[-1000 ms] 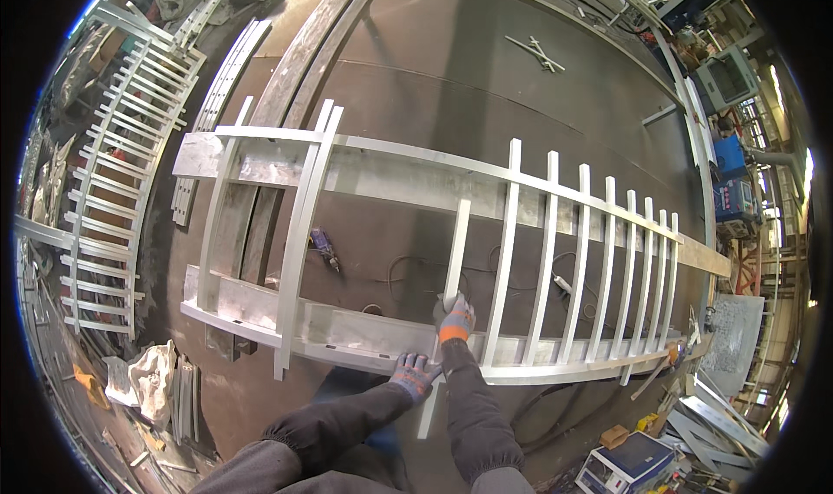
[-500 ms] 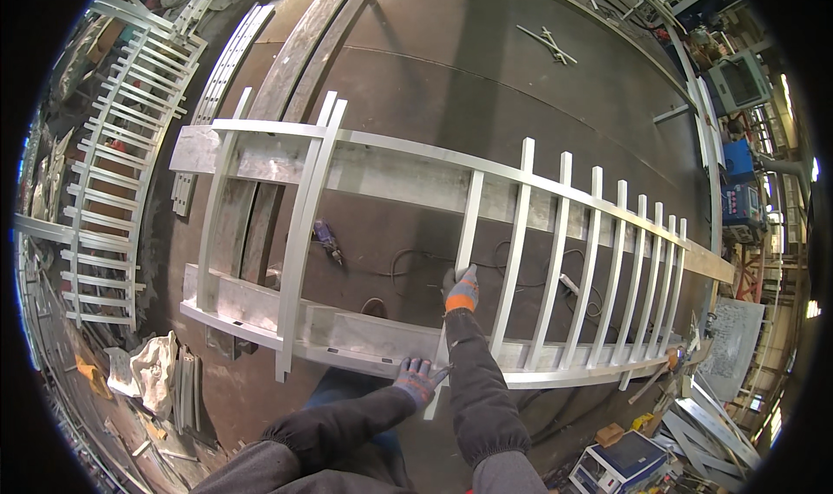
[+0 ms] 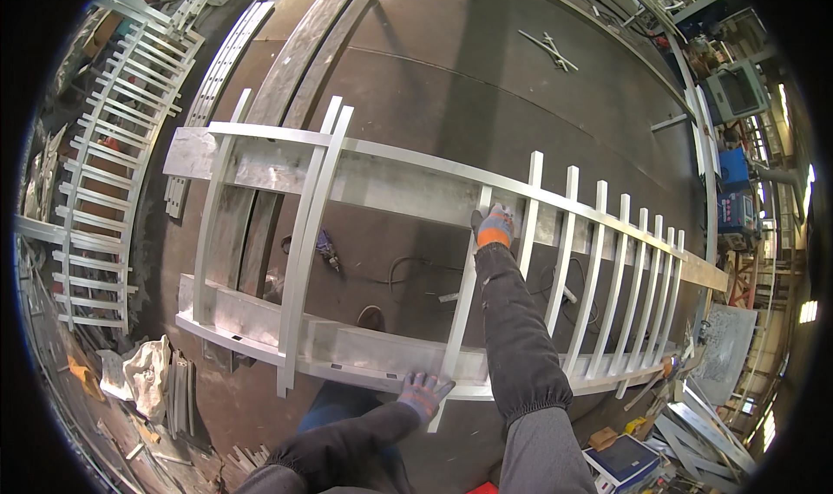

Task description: The person assembles a metal frame by inserting vertical metal bars into slots on horizontal rails. They repeatedly pick up bars, align them, and press them into place, occasionally adjusting the frame's position on the floor.

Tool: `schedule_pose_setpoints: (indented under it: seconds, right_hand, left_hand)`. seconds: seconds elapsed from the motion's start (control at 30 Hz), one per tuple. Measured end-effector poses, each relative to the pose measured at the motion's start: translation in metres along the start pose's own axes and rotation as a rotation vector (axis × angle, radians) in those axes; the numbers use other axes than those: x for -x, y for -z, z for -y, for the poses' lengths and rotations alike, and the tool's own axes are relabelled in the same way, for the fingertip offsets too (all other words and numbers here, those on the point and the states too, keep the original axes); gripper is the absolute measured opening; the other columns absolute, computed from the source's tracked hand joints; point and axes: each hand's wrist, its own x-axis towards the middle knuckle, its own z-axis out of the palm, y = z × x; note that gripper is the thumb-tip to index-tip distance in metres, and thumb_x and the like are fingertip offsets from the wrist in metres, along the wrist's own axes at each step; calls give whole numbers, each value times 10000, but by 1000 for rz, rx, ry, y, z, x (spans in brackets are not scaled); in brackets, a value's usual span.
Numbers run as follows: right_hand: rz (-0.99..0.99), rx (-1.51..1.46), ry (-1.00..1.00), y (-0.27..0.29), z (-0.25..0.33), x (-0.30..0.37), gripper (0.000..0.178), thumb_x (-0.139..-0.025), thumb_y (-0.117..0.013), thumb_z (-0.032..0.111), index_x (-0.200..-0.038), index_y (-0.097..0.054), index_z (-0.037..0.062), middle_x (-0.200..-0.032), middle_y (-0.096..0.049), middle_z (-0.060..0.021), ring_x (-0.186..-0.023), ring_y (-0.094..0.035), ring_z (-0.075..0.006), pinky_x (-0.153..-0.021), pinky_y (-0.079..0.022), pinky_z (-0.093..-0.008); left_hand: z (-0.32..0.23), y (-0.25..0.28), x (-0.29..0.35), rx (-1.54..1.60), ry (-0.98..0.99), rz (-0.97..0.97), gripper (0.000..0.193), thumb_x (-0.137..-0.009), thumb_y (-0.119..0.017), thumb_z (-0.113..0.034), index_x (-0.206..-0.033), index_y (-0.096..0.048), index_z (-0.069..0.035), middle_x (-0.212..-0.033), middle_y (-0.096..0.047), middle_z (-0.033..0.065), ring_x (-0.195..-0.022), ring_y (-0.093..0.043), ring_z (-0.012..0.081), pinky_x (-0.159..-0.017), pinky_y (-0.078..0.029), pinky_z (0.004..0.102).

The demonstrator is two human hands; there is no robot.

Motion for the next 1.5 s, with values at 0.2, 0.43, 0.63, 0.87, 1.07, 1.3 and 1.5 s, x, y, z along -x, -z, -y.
schedule_pose_setpoints:
  seconds: [0.2,0.43,0.63,0.87,1.07,1.3,1.5]
  right_hand:
    - [-3,15,-89,-7,3,1,476,-823,-693,401,-1103,-617,24,-1141,-633,-200,-1116,-601,-379,-922,-510,-456]
    - [-73,-37,-8,-19,-6,-15,509,-834,-716,408,-1126,-606,6,-1158,-625,-222,-1115,-599,-399,-934,-501,-470]
    - [31,-131,-136,-24,-7,-41,455,-869,-707,330,-1174,-620,2,-1182,-644,-229,-1125,-606,-409,-966,-494,-459]
    - [-214,-368,127,45,-55,47,366,-849,-728,288,-1067,-657,2,-1076,-677,-213,-1015,-636,-389,-897,-506,-432]
    - [-256,-460,-76,44,-151,302,198,-927,-531,54,-1080,-641,-7,-1045,-674,-174,-1002,-639,-330,-883,-491,-370]
    - [101,-1500,-1195,-118,-210,550,348,-1011,-490,320,-1057,-625,3,-1024,-668,-142,-868,-670,-236,-749,-552,-380]
    - [37,-1297,-868,-168,-171,558,246,-992,-519,233,-1006,-533,-12,-885,-663,-192,-675,-681,-278,-565,-547,-381]
  left_hand:
    - [4,5,1,88,-21,-16,623,-937,-434,-196,-1540,-312,-292,-1423,-452,166,-1337,-403,403,-1124,-225,615]
    - [5,5,-1,57,-30,-12,692,-904,-540,-249,-1549,-289,-280,-1433,-419,168,-1338,-382,378,-1104,-235,588]
    - [6,2,3,78,-66,-7,787,-892,-615,-315,-1571,-220,-268,-1433,-412,187,-1339,-373,397,-1111,-231,629]
    - [0,-34,8,-253,-127,-178,772,-897,-524,-195,-1580,-176,-110,-1592,-156,274,-1466,-175,452,-1109,-125,738]
    - [3,-41,0,-177,-116,-112,865,-880,-581,-368,-1584,-137,-132,-1587,-184,245,-1478,-163,413,-1129,-95,699]
    - [-9,-26,4,-290,-83,-160,922,-817,-640,-255,-1583,-143,-129,-1454,-375,219,-1346,-382,380,-1120,-224,585]
    - [-11,-26,4,-308,-20,-161,894,-791,-659,-272,-1567,-216,-247,-1429,-408,186,-1295,-431,387,-1101,-283,516]
